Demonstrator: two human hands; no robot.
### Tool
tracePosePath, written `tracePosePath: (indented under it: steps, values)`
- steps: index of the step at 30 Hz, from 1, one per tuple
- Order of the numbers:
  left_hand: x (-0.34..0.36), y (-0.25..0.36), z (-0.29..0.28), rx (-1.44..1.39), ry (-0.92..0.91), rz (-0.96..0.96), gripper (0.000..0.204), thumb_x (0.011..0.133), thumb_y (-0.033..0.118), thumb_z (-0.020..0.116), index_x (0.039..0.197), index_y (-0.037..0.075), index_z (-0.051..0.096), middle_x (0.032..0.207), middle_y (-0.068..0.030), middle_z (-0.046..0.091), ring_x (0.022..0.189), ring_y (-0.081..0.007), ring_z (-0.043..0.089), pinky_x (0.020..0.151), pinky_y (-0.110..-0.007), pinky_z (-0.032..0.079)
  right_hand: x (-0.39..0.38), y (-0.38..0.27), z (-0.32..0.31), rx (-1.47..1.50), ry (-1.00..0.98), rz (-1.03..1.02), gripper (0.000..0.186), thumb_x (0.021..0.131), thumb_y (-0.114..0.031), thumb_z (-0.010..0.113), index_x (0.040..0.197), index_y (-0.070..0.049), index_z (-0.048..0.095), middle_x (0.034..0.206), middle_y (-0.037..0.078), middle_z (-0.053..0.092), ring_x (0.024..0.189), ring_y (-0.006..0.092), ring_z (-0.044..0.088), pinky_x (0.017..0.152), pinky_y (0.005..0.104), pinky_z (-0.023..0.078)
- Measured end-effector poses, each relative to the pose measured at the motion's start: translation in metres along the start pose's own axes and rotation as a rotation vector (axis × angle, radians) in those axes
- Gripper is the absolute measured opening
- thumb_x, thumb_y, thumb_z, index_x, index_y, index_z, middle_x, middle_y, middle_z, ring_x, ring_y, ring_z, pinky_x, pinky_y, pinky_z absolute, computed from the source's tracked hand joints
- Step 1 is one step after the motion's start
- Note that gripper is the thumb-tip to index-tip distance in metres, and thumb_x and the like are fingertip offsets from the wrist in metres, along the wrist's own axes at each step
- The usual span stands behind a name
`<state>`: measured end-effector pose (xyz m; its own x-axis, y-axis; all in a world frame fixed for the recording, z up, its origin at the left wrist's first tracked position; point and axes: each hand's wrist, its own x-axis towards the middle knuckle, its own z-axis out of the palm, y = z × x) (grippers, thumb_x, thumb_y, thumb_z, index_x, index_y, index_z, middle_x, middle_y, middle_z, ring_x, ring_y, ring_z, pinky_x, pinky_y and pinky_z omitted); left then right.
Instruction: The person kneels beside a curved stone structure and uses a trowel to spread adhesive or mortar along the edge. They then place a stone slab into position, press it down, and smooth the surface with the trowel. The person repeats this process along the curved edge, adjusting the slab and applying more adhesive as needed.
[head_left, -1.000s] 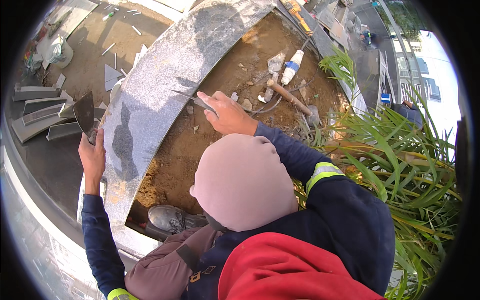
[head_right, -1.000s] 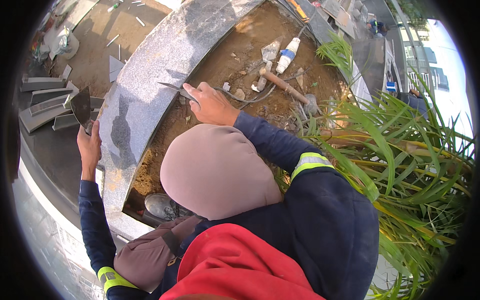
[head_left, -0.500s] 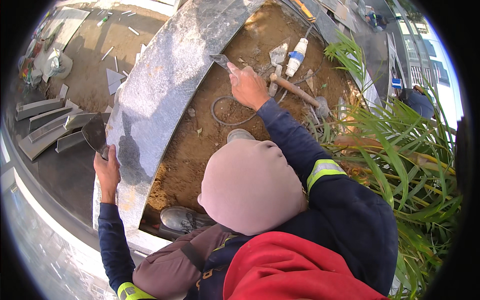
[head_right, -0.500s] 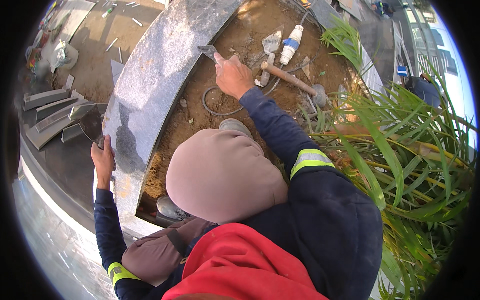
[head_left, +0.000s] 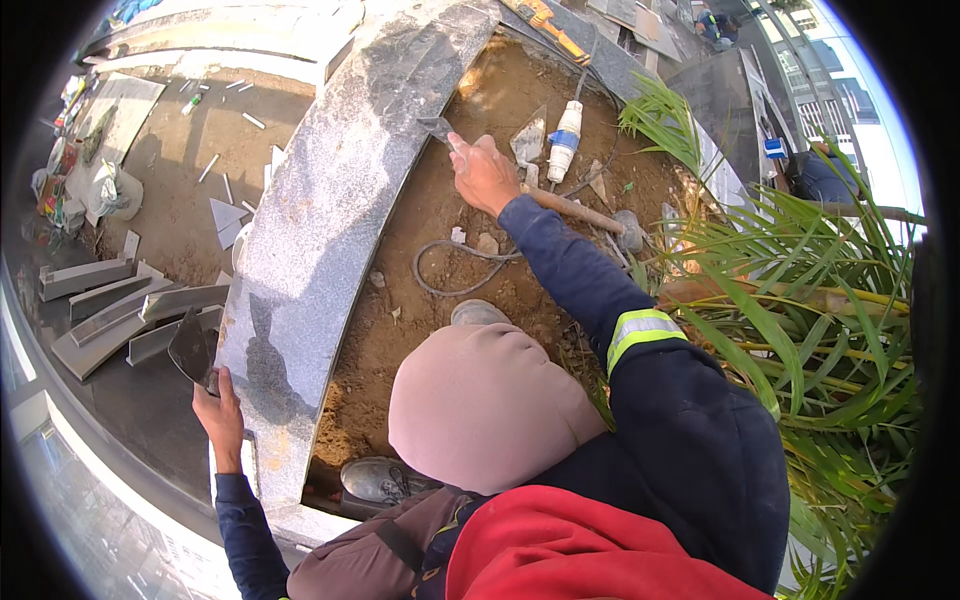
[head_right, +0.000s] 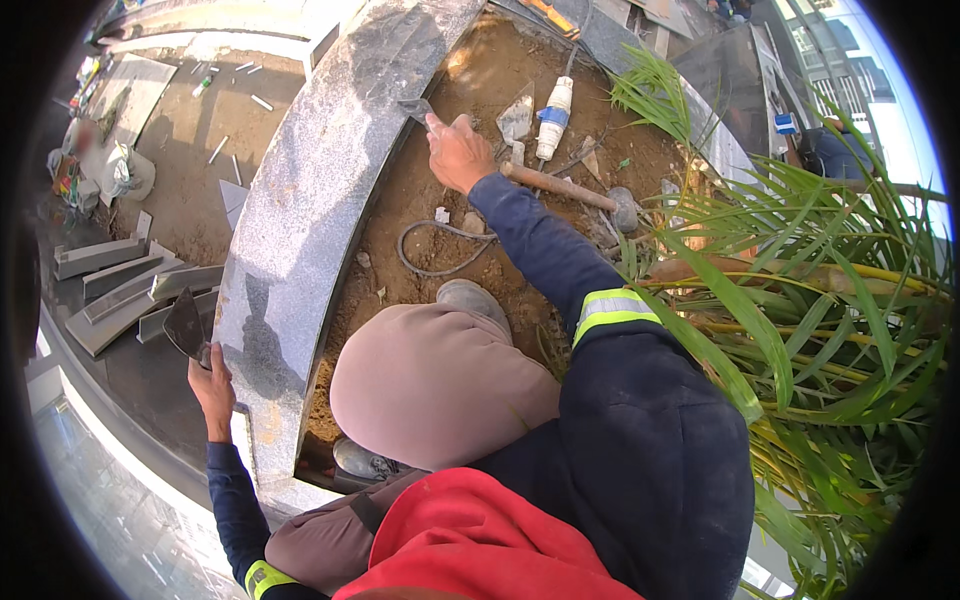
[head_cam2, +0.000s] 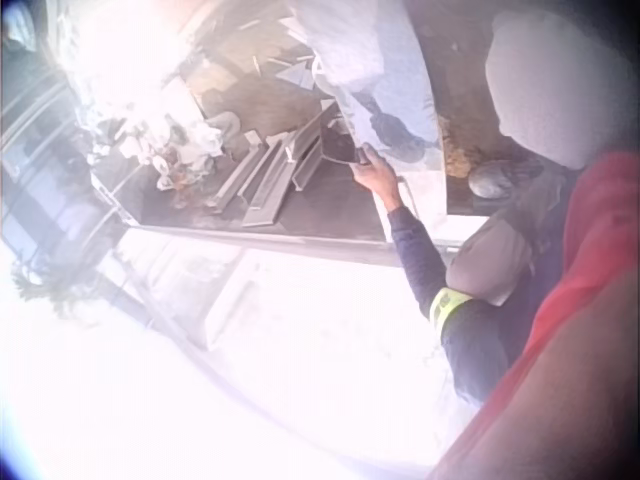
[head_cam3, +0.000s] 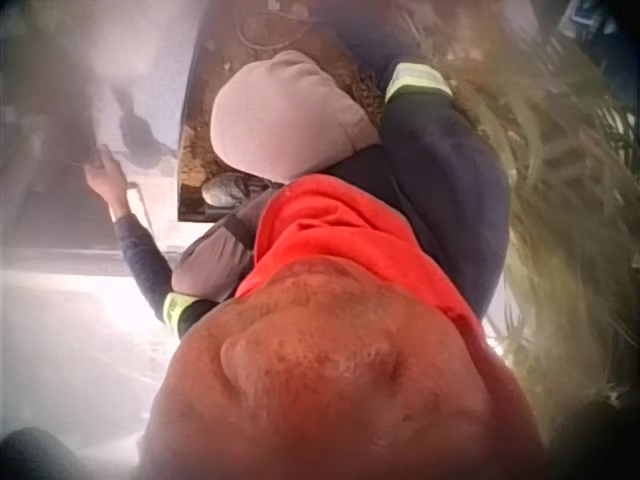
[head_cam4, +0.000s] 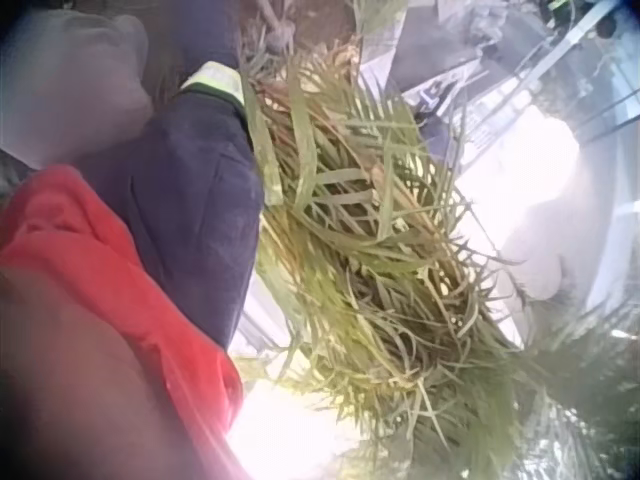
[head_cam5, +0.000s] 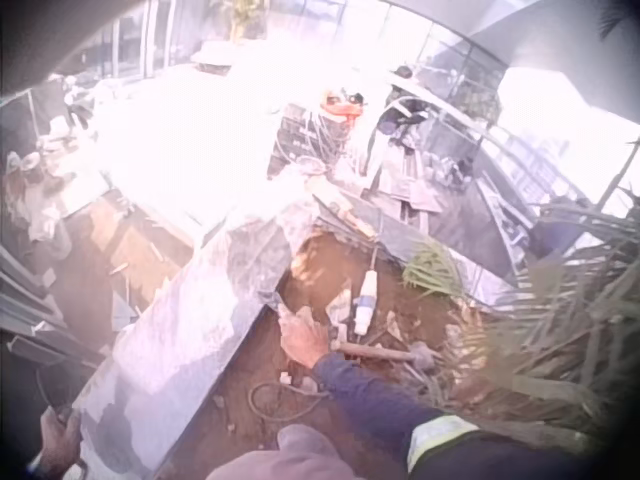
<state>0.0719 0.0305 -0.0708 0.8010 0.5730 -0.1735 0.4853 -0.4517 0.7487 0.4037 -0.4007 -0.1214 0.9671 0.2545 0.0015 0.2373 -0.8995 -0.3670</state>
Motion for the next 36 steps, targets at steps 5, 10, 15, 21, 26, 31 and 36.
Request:
tracePosePath:
  steps: [5,10,15,21,26,31,36]
  values:
    - [-0.031,-0.003,-0.04,0.01,0.129,-0.103,0.025,0.104,0.022,0.061,0.091,0.001,0.057,0.062,0.0014,0.048,0.052,-0.0072,0.043,0.049,-0.027,0.034,0.145,0.096,-0.009,-0.083,0.012,0.108,0.043,0.101,-0.038,0.048,0.138,-0.02,0.061,0.125,0.024,0.061,0.112,0.0438,0.064,0.096,0.0509,0.052]
    - [-0.087,-0.012,-0.079,0.211,0.235,-0.231,0.03,0.104,0.025,0.059,0.089,-0.001,0.057,0.058,-0.0009,0.048,0.05,-0.0108,0.046,0.048,-0.03,0.035,0.224,0.108,-0.039,-0.032,0.033,0.324,0.045,0.101,-0.037,0.049,0.135,-0.011,0.062,0.135,0.02,0.061,0.127,0.0414,0.057,0.107,0.0509,0.045]
    - [-0.129,-0.034,-0.112,0.328,0.393,-0.36,0.038,0.105,0.033,0.057,0.09,-0.002,0.055,0.056,-0.0034,0.047,0.049,-0.0128,0.045,0.049,-0.033,0.036,0.205,0.121,-0.004,0.52,0.434,0.272,0.049,0.101,-0.029,0.053,0.139,0.001,0.059,0.135,0.028,0.062,0.125,0.0387,0.062,0.106,0.042,0.046]
    - [-0.149,0.014,-0.119,0.325,0.506,-0.473,0.042,0.106,0.037,0.057,0.095,-0.003,0.055,0.057,-0.0038,0.047,0.051,-0.0134,0.044,0.05,-0.033,0.038,0.033,0.046,0.111,1.127,0.305,0.338,0.053,0.11,-0.031,0.047,0.153,-0.001,0.043,0.092,0.004,0.061,0.064,0.0049,0.046,0.057,0.0235,0.044]
    - [-0.14,0.033,-0.111,0.391,0.437,-0.459,0.043,0.106,0.038,0.056,0.101,-0.005,0.057,0.057,-0.0043,0.049,0.05,-0.014,0.046,0.051,-0.034,0.039,0.051,0.041,0.124,1.032,0.364,0.299,0.057,0.109,-0.036,0.045,0.152,0.001,0.043,0.102,0.01,0.068,0.066,0.0077,0.05,0.06,0.0262,0.047]
    - [-0.142,0.03,-0.108,0.384,0.447,-0.485,0.046,0.105,0.036,0.056,0.111,-0.009,0.058,0.06,-0.0049,0.052,0.051,-0.0136,0.048,0.048,-0.032,0.038,0.157,0.081,0.113,1.057,0.451,0.325,0.051,0.107,-0.029,0.045,0.144,0.006,0.05,0.119,0.022,0.065,0.109,0.03,0.061,0.098,0.0382,0.047]
    - [-0.134,0.021,-0.101,0.37,0.427,-0.428,0.045,0.105,0.035,0.056,0.11,-0.009,0.058,0.06,-0.0053,0.052,0.051,-0.0134,0.048,0.047,-0.032,0.037,0.248,0.156,0.084,0.945,0.493,0.349,0.046,0.107,-0.025,0.049,0.145,0.001,0.053,0.093,0.006,0.065,0.077,0.0136,0.057,0.074,0.032,0.05]
